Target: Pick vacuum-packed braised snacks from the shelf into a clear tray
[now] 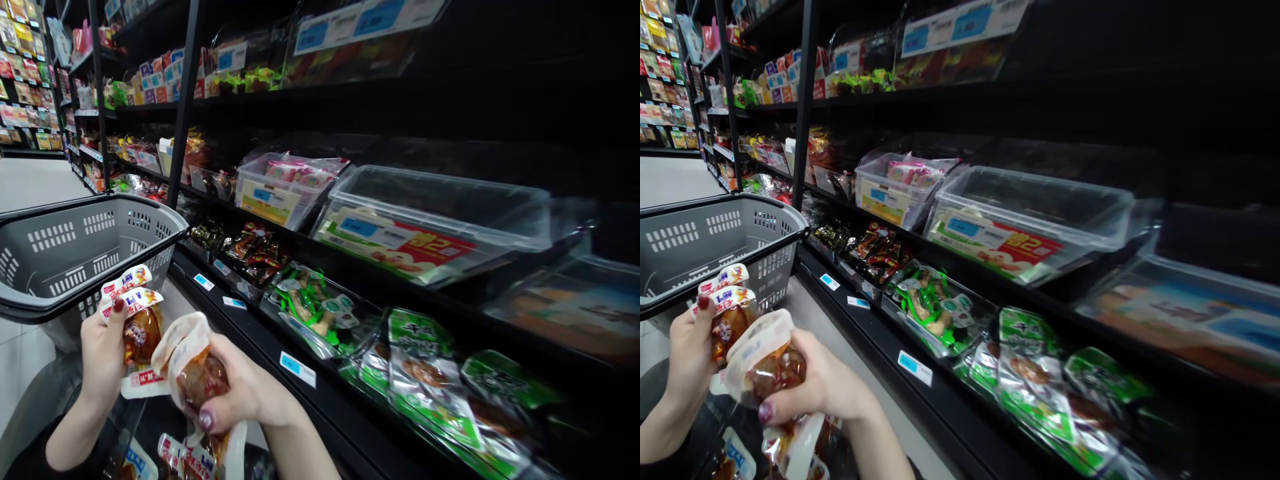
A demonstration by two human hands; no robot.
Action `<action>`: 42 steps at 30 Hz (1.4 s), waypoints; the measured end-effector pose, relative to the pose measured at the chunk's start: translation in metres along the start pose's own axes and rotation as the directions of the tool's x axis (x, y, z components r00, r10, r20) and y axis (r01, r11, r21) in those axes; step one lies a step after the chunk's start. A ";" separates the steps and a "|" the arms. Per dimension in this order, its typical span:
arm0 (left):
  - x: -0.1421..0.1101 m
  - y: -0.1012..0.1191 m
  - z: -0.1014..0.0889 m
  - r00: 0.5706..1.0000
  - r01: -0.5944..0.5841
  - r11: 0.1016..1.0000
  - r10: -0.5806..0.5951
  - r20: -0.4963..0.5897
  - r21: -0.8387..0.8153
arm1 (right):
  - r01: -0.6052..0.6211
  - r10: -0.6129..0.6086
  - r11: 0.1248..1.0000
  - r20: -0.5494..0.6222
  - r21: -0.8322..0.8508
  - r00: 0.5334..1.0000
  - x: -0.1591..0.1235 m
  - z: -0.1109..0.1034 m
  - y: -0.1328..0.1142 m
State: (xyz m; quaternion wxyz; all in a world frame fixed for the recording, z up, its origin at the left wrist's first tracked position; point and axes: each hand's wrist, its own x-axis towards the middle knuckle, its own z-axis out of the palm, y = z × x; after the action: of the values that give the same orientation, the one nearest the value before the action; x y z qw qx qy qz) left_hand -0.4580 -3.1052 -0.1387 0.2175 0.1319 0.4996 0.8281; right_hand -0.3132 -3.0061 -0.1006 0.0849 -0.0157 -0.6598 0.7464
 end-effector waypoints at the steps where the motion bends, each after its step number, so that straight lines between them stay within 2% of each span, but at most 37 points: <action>1: 0.002 -0.002 -0.002 1.000 -0.028 0.999 0.027 0.006 0.042 | 0.005 -0.004 0.999 0.017 -0.053 1.000 0.000 0.001 -0.003; 2: 0.004 -0.003 -0.004 0.997 -0.072 0.992 0.072 0.009 0.103 | 0.010 -0.009 0.993 0.009 -0.118 1.000 -0.001 0.004 -0.005; 4: 0.010 -0.003 -0.006 0.979 -0.202 0.947 0.200 0.033 0.251 | 0.003 -0.033 0.950 -0.090 -0.313 0.995 -0.002 0.013 -0.009; 6: 0.015 -0.001 -0.007 0.939 -0.341 0.841 0.328 0.106 0.419 | -0.056 -0.097 0.816 -0.231 -0.576 0.968 -0.004 0.025 -0.009; 8: 0.020 0.003 -0.006 0.917 -0.396 0.716 0.347 0.199 0.576 | -0.118 -0.237 0.577 -0.303 -0.809 0.923 -0.007 0.037 -0.007; 10: 0.023 0.007 -0.004 0.925 -0.380 0.632 0.283 0.255 0.676 | -0.137 -0.466 0.247 -0.241 -0.959 0.851 -0.010 0.045 -0.002; 12: 0.023 0.010 -0.004 0.935 -0.333 0.674 0.143 0.325 0.659 | -0.168 -0.621 -0.111 -0.064 -0.980 0.781 -0.011 0.050 0.002; 13: 0.022 0.012 -0.004 0.919 -0.316 0.728 0.075 0.387 0.608 | -0.185 -0.640 -0.251 0.020 -0.950 0.768 -0.011 0.052 0.003; 14: 0.022 0.013 -0.004 0.889 -0.307 0.780 0.029 0.458 0.546 | -0.191 -0.627 -0.349 0.078 -0.917 0.775 -0.010 0.053 0.004; 15: 0.021 0.015 -0.004 0.852 -0.297 0.818 -0.006 0.524 0.492 | -0.176 -0.595 -0.408 0.115 -0.896 0.795 -0.008 0.054 0.006; 17: 0.018 0.019 -0.005 0.797 -0.271 0.860 -0.052 0.602 0.433 | -0.128 -0.546 -0.445 0.155 -0.887 0.824 -0.003 0.058 0.009; 20: 0.012 0.025 -0.004 0.794 -0.125 0.882 -0.186 0.578 0.455 | -0.028 -0.530 -0.457 0.247 -0.889 0.811 0.004 0.063 0.017; 22: 0.007 0.026 -0.003 0.815 -0.017 0.903 -0.237 0.529 0.430 | 0.036 -0.539 -0.424 0.284 -0.905 0.793 0.005 0.065 0.019; 23: 0.006 0.026 -0.003 0.834 0.020 0.920 -0.232 0.501 0.392 | 0.081 -0.530 -0.354 0.271 -0.932 0.804 0.004 0.064 0.019; 24: 0.005 0.025 -0.004 0.851 0.047 0.940 -0.214 0.479 0.337 | 0.119 -0.517 -0.221 0.220 -0.968 0.827 0.002 0.063 0.017; 25: 0.005 0.024 -0.005 0.859 0.071 0.960 -0.197 0.473 0.271 | 0.133 -0.500 -0.022 0.126 -0.991 0.857 0.000 0.060 0.013; 26: 0.006 0.023 -0.007 0.856 0.091 0.975 -0.182 0.483 0.205 | 0.129 -0.469 0.221 0.011 -0.967 0.883 -0.003 0.057 0.009; 28: 0.009 0.022 -0.011 0.822 0.102 0.988 -0.149 0.550 0.115 | 0.109 -0.377 0.690 -0.226 -0.715 0.898 -0.006 0.049 0.000; 29: 0.009 0.021 -0.013 0.799 0.100 0.991 -0.133 0.587 0.089 | 0.111 -0.320 0.848 -0.333 -0.518 0.887 -0.007 0.044 -0.003; 30: 0.009 0.022 -0.014 0.789 0.104 0.992 -0.125 0.602 0.070 | 0.123 -0.257 0.940 -0.423 -0.318 0.869 -0.007 0.040 -0.006; 32: 0.004 0.023 -0.015 0.812 0.147 0.987 -0.156 0.563 0.061 | 0.159 -0.143 0.987 -0.550 -0.020 0.823 -0.005 0.033 -0.008; 34: -0.003 0.024 -0.013 0.851 0.183 0.981 -0.193 0.488 0.069 | 0.175 -0.079 0.981 -0.653 0.083 0.753 -0.001 0.028 -0.008; 38: -0.009 0.021 -0.013 0.899 0.103 0.992 -0.127 0.419 0.079 | 0.154 -0.096 0.988 -0.738 0.011 0.667 0.002 0.019 -0.006; 42: -0.004 0.015 -0.017 0.898 0.092 0.995 -0.098 0.429 0.035 | -0.054 -0.202 0.960 -0.818 -0.273 0.539 -0.001 0.010 -0.003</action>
State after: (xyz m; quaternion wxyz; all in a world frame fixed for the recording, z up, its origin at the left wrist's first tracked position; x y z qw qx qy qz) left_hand -0.4656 -3.1260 -0.1334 0.3615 0.2881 0.4510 0.7635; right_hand -0.3135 -3.0154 -0.0960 0.4189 -0.3539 -0.6321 0.5475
